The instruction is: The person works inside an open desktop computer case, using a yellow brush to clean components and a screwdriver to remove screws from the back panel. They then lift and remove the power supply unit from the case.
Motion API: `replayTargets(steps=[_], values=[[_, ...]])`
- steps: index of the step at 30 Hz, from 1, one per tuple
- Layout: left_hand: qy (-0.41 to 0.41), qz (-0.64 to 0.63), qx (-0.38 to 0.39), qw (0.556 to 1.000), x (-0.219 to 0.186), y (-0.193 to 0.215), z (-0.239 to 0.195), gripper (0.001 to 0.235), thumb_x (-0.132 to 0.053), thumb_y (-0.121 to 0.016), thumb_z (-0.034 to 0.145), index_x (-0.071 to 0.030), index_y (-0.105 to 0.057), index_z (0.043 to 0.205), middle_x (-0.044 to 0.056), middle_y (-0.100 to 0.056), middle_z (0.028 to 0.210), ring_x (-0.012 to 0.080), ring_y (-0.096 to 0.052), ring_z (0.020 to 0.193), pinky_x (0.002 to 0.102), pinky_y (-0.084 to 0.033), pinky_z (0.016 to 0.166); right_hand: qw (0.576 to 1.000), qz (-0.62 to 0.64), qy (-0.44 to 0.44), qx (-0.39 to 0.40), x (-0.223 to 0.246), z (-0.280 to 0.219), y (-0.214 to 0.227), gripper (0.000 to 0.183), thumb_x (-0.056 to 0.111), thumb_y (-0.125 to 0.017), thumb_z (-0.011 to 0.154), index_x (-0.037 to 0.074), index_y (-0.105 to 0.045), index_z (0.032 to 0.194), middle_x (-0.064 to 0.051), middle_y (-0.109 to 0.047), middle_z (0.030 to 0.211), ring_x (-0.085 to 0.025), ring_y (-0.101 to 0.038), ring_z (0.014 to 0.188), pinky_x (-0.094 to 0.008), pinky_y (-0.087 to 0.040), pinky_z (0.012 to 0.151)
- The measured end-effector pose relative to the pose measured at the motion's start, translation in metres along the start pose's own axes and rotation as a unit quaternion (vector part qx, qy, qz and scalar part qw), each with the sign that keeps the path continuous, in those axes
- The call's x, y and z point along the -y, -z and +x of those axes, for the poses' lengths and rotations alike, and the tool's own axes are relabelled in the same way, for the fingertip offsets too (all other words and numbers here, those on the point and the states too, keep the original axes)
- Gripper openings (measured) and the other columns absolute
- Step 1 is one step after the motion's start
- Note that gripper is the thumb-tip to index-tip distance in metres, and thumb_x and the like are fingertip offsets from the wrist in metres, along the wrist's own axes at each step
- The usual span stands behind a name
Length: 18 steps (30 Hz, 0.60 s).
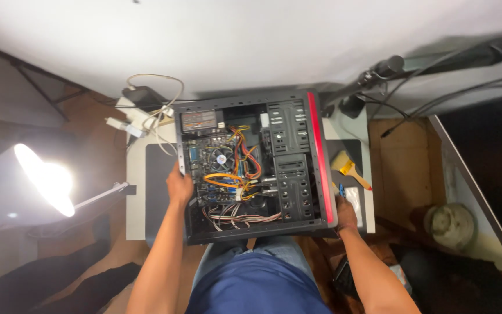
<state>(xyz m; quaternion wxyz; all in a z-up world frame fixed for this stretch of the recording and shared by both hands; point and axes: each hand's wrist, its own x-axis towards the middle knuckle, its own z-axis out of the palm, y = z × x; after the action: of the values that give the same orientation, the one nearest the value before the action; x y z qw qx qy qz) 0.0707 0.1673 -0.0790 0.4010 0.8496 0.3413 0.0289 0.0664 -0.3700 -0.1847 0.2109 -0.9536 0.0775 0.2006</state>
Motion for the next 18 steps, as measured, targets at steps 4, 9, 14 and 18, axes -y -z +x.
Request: replayTargets(steps=[4,9,14,18], values=[[-0.007,-0.023,-0.004,1.0,0.005,-0.005,0.002,0.057,-0.001,-0.054,0.084,-0.012,-0.06,0.139,0.027,-0.07,0.115,0.0452,-0.064,0.116,0.049,-0.05,0.098,0.998,0.055,0.023,-0.012,-0.018,0.008,-0.009,0.021,0.011,-0.055,0.097,0.004,-0.066,0.114,-0.024,-0.072,0.111,-0.04,-0.07,0.102,-0.046,-0.055,0.086],[-0.029,-0.06,-0.006,0.998,0.004,-0.009,0.003,0.067,0.0,-0.056,0.08,-0.015,-0.054,0.146,0.028,-0.066,0.125,0.0456,-0.06,0.121,0.049,-0.046,0.104,0.991,0.105,0.001,-0.077,0.001,0.011,0.018,0.027,0.004,-0.052,0.096,0.004,-0.067,0.118,-0.022,-0.074,0.104,-0.036,-0.073,0.094,-0.045,-0.056,0.081],[-0.004,-0.091,0.021,0.996,0.01,-0.009,0.004,0.069,-0.002,-0.058,0.081,-0.016,-0.05,0.148,0.026,-0.065,0.129,0.0431,-0.06,0.124,0.047,-0.046,0.107,0.984,0.028,0.065,-0.165,0.006,0.02,0.037,0.02,0.008,-0.058,0.099,0.005,-0.07,0.115,-0.02,-0.074,0.105,-0.035,-0.071,0.094,-0.043,-0.055,0.084],[-0.02,-0.117,0.06,0.991,0.005,-0.005,0.005,0.071,-0.003,-0.06,0.083,-0.013,-0.046,0.151,0.025,-0.063,0.135,0.0415,-0.059,0.127,0.045,-0.046,0.108,0.965,0.125,0.036,-0.227,0.043,0.001,0.071,0.017,0.015,-0.067,0.101,0.004,-0.07,0.113,-0.015,-0.074,0.094,-0.026,-0.072,0.085,-0.038,-0.055,0.081]])
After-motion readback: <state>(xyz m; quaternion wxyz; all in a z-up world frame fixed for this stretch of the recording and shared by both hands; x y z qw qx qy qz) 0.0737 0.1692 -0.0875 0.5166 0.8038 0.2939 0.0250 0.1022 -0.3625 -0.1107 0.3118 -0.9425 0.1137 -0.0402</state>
